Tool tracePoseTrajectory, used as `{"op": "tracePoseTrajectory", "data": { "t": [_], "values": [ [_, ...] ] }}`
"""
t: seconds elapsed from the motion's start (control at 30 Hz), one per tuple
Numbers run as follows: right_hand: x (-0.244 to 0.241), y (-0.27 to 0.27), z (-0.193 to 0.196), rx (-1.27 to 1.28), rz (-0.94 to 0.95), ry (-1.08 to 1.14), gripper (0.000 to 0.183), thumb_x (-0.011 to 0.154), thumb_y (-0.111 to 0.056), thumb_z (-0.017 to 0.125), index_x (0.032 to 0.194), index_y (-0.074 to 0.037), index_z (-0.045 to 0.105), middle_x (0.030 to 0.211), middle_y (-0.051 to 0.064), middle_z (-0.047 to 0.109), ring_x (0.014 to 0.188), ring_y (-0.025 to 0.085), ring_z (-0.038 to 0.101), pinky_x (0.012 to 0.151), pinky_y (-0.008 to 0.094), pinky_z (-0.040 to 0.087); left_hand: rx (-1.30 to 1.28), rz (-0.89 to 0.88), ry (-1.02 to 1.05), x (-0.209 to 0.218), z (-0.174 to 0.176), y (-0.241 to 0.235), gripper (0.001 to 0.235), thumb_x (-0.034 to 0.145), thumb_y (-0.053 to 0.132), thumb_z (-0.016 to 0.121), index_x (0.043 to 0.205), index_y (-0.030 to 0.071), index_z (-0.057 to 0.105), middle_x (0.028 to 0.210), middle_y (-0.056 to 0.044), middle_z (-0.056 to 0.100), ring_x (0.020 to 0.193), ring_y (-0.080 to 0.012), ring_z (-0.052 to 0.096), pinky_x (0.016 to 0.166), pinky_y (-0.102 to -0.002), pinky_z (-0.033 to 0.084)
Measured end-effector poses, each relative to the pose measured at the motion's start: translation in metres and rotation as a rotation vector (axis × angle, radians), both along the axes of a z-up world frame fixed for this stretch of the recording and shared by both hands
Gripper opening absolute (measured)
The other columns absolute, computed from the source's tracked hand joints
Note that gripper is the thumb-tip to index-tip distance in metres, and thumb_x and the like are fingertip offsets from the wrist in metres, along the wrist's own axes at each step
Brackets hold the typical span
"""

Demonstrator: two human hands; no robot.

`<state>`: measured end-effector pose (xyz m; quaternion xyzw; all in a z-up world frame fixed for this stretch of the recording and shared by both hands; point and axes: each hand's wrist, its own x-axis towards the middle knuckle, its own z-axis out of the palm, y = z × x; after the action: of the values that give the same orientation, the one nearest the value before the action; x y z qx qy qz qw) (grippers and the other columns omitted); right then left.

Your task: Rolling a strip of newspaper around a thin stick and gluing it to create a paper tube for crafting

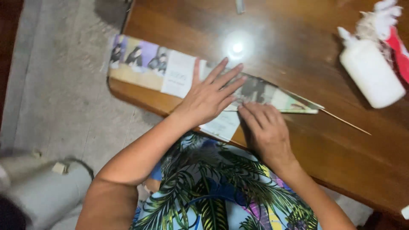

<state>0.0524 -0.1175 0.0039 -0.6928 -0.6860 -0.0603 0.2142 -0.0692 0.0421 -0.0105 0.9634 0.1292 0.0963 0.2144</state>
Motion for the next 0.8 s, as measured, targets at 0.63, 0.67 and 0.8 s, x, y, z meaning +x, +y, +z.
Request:
{"op": "tracePoseTrajectory", "data": {
  "t": [0.63,0.67,0.8],
  "values": [
    [0.021,-0.083,-0.008,-0.014,-0.456,-0.306,0.031,0.090,-0.039,0.054,0.102,-0.013,0.068,0.094,0.003,0.063,0.098,0.020,0.058,0.097,0.041,0.035,0.054,-0.097,-0.007,0.008,0.013,0.002,0.065,0.084,0.053,0.055,0.134,0.012,0.045,0.144,-0.010,0.035,0.134,-0.0350,0.020,0.092,-0.075,-0.004],
    [0.021,-0.083,-0.010,-0.011,-0.452,-0.274,0.031,0.090,-0.036,0.055,0.104,-0.011,0.068,0.098,0.005,0.064,0.101,0.022,0.060,0.101,0.042,0.036,0.052,-0.082,-0.012,0.009,0.015,0.002,0.063,0.084,0.048,0.059,0.133,0.009,0.047,0.143,-0.013,0.035,0.133,-0.0377,0.019,0.092,-0.076,-0.004],
    [0.016,-0.067,0.003,0.020,-0.439,-0.103,0.023,0.088,-0.026,0.059,0.097,-0.007,0.067,0.108,0.007,0.063,0.102,0.024,0.060,0.098,0.038,0.042,0.339,-0.032,0.007,0.024,0.002,-0.026,0.054,0.080,0.030,0.065,0.123,0.000,0.054,0.139,-0.014,0.041,0.127,-0.0348,0.032,0.098,-0.066,0.017]
  ]
}}
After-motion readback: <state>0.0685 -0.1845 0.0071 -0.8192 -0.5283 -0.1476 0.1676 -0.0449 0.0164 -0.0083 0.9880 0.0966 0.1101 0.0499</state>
